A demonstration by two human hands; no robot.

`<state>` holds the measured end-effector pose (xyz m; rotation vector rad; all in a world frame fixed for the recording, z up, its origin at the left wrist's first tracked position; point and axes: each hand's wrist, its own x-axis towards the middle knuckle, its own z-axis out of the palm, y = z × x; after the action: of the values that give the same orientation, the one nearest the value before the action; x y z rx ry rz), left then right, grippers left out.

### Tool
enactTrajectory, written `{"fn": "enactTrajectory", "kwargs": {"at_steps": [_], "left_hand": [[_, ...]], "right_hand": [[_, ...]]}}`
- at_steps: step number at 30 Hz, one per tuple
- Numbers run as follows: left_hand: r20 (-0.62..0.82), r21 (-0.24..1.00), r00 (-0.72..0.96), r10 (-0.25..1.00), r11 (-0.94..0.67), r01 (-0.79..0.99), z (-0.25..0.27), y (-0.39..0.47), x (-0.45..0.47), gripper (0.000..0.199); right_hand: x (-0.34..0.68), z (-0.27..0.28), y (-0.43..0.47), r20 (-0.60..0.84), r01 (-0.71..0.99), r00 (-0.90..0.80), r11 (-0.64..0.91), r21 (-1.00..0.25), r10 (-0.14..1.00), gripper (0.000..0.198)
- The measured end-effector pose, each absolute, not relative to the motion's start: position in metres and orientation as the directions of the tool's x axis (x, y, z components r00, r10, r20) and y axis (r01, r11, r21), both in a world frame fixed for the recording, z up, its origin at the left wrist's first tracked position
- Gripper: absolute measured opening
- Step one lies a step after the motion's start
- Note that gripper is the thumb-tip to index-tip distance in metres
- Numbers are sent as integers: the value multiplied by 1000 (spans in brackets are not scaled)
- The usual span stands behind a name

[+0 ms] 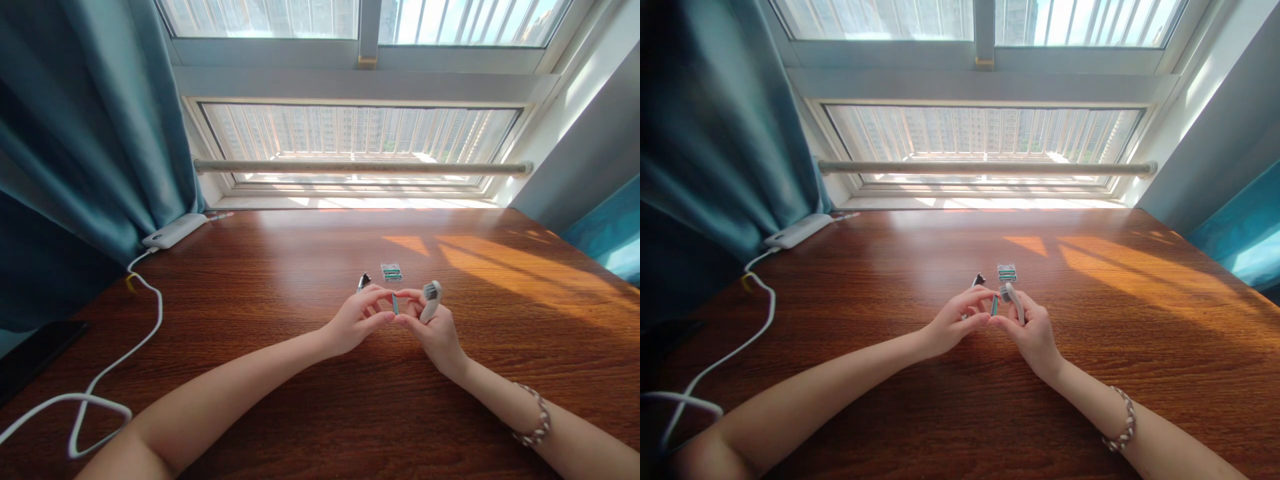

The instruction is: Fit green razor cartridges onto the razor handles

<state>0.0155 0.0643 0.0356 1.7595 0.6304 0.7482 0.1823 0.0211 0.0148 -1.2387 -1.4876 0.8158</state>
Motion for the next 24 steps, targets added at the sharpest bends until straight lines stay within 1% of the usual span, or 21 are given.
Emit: {"fn": "enactTrajectory", "kwargs": {"at_steps": [8,11,14,17,19,22,24], "left_hand": [[192,963,624,757,-267,28,39,63,15,41],[165,975,594,787,-222,22,38,62,15,43],[113,990,565,817,-142,9,37,61,15,44],[58,996,553,831,-10,-88,38,63,16,41],[9,967,567,823,138,-215,38,66,16,36],[-55,840,618,784,371,-396,39,73,16,34],[-79,749,655,751,478,-458,39,76,14,37]], "right_hand": [[183,15,22,251,316,39,226,-921,967,34],[182,16,22,248,322,39,223,-920,968,31],[180,16,21,240,314,29,219,-924,970,32],[182,18,22,241,304,22,224,-926,970,35],[186,22,24,250,311,20,232,-922,968,35],[195,32,29,273,327,-17,263,-908,962,35],[202,41,32,285,371,-46,281,-885,958,34]]}}
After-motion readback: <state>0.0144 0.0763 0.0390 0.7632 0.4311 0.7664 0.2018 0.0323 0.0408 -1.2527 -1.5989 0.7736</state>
